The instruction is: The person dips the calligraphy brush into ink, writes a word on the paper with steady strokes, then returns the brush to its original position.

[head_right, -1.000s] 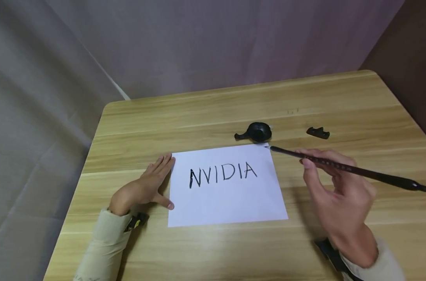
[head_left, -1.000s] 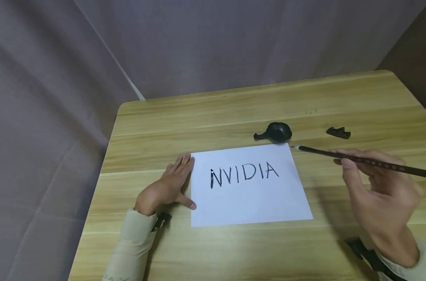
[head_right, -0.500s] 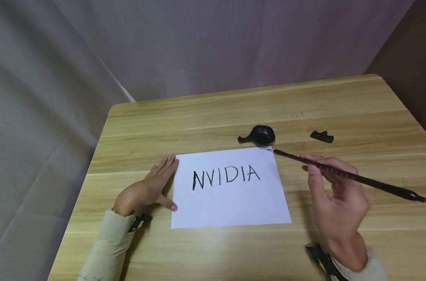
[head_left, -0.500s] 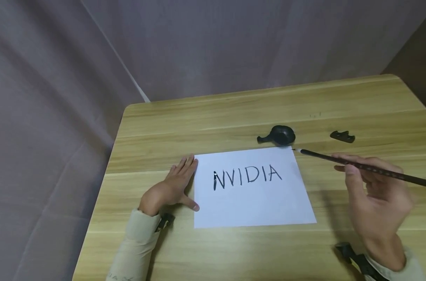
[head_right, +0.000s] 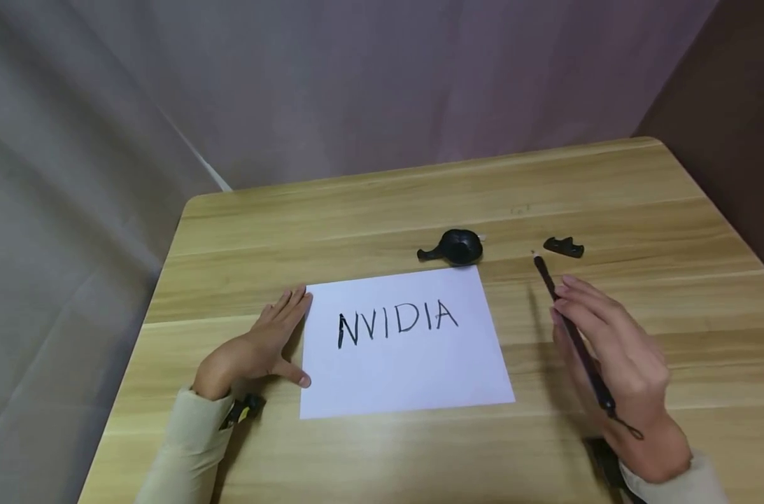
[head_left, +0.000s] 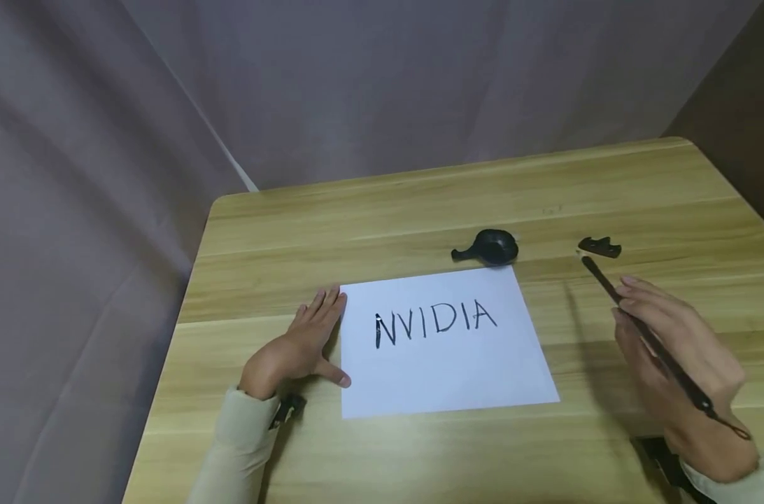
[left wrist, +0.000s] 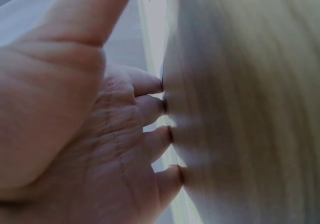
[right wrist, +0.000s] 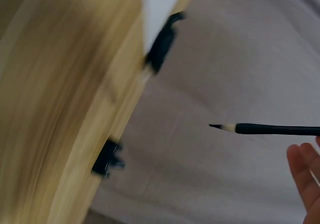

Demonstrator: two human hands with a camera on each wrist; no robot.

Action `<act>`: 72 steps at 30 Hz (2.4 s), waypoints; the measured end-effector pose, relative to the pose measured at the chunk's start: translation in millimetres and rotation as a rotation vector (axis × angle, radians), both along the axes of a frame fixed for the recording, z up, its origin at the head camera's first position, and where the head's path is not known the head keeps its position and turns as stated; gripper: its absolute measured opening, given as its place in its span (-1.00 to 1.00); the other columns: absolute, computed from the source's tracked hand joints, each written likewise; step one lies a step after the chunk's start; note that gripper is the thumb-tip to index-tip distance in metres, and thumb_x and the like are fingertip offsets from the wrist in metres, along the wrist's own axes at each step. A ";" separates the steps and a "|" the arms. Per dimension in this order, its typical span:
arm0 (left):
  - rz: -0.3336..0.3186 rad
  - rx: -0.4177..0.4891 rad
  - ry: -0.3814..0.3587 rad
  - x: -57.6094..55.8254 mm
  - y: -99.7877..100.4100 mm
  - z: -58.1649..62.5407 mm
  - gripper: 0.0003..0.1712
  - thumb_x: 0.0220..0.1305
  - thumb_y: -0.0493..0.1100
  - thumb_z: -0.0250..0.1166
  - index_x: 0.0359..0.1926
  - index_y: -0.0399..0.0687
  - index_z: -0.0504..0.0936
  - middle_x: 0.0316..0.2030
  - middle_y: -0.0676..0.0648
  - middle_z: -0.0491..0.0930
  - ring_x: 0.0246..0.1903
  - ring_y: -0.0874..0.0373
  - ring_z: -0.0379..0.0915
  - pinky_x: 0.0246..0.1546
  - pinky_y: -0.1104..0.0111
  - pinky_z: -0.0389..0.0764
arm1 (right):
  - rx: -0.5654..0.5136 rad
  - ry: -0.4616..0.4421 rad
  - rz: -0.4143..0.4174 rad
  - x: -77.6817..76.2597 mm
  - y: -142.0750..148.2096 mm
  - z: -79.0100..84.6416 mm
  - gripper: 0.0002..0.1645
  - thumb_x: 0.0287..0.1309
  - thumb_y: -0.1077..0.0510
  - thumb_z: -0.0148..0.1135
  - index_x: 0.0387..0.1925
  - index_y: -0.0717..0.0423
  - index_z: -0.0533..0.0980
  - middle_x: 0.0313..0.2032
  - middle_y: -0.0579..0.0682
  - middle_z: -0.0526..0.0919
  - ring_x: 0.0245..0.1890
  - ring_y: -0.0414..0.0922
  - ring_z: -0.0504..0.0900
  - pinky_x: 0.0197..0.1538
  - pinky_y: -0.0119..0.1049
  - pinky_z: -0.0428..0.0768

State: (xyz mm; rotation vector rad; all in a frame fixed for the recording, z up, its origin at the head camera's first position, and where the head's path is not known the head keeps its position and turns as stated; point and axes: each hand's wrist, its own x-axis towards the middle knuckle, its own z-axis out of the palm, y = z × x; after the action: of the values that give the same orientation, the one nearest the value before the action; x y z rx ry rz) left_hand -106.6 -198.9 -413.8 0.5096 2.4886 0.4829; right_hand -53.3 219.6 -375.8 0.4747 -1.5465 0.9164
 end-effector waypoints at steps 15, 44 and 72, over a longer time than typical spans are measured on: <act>-0.001 0.005 -0.001 5.1 -4.9 -0.7 0.71 -0.13 0.19 0.74 0.71 -0.17 -0.30 0.70 -0.17 -0.47 0.66 -0.17 -0.60 0.61 -0.19 -0.35 | 0.898 -0.068 0.069 -10.8 64.9 -12.1 -0.61 0.54 0.52 -0.19 0.01 0.35 0.59 -0.01 0.42 0.71 -0.15 0.33 0.71 0.08 0.09 0.64; -0.014 -0.005 0.000 1.7 0.4 1.3 0.71 -0.12 0.22 0.73 0.71 -0.15 -0.31 0.69 -0.17 -0.50 0.66 -0.16 -0.62 0.62 -0.17 -0.36 | 1.423 -0.206 0.069 -78.1 132.5 -54.2 -0.37 0.60 0.48 -0.64 0.25 0.18 0.39 0.06 0.36 0.58 0.05 0.35 0.62 -0.14 0.19 0.65; -0.005 -0.005 -0.001 4.0 -4.7 1.9 0.71 -0.13 0.20 0.74 0.71 -0.16 -0.31 0.69 -0.16 -0.50 0.66 -0.15 -0.62 0.61 -0.17 -0.34 | 1.414 -0.218 0.090 -87.1 130.2 -70.6 -0.32 0.65 0.40 -0.68 0.22 0.11 0.46 0.11 0.30 0.59 0.08 0.28 0.62 -0.16 0.18 0.67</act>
State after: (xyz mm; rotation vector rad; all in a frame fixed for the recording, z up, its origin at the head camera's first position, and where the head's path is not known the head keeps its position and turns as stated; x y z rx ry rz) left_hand -102.6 -203.7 -411.9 0.5131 2.4870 0.4743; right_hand -140.4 349.8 -446.4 1.4531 -2.2218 -0.2443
